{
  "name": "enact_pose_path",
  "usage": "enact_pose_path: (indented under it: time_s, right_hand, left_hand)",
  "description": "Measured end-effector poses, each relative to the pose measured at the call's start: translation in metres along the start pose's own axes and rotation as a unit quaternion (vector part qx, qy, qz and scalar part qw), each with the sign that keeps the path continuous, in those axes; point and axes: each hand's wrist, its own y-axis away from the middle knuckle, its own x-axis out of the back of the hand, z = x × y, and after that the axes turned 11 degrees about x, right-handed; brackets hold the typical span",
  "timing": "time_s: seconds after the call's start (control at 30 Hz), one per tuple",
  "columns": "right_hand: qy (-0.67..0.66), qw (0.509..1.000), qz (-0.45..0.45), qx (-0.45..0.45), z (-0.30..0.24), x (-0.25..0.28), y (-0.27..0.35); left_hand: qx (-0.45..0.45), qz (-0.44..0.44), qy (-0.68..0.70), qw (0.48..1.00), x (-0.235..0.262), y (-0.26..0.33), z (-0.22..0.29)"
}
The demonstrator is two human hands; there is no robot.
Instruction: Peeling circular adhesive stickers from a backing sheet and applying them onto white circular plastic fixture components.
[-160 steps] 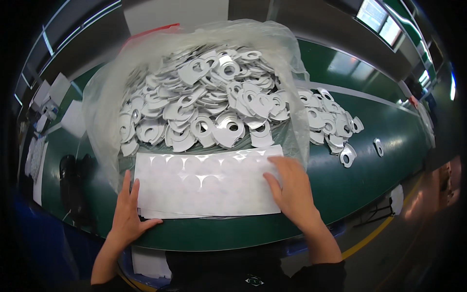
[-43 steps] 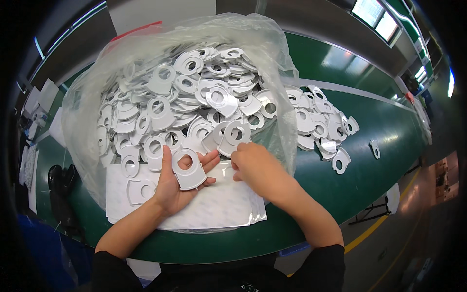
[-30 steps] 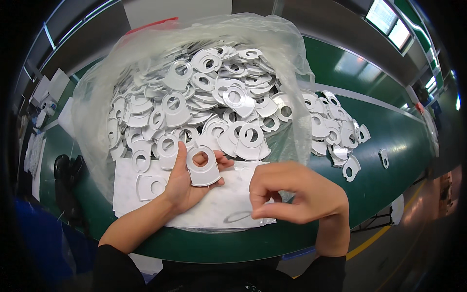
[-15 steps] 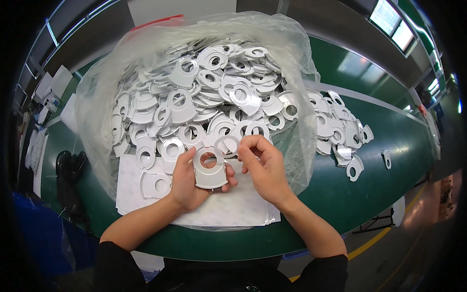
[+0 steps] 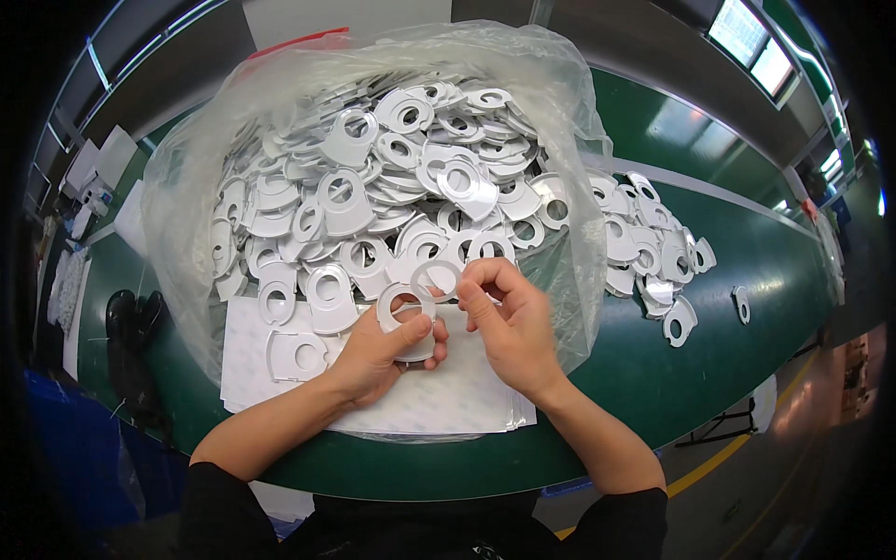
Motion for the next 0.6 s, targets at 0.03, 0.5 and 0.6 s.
enact_pose_path:
  time_s: [0.03,0.5,0.6]
  right_hand:
    - [0.000,1.000,0.000,0.000,0.000,-0.001,0.001]
    - [-0.046,0.995,-0.042,-0.079,0.003,-0.018,0.005]
    - [-0.047,0.995,-0.049,-0.076,0.004,-0.017,0.005]
  left_hand:
    - [0.000,0.000,0.000,1.000,-0.001,0.000,-0.001]
    - [0.025,-0.040,0.113,0.992,0.005,-0.005,-0.002]
    - [0.026,-0.043,0.110,0.993,0.007,-0.006,-0.004]
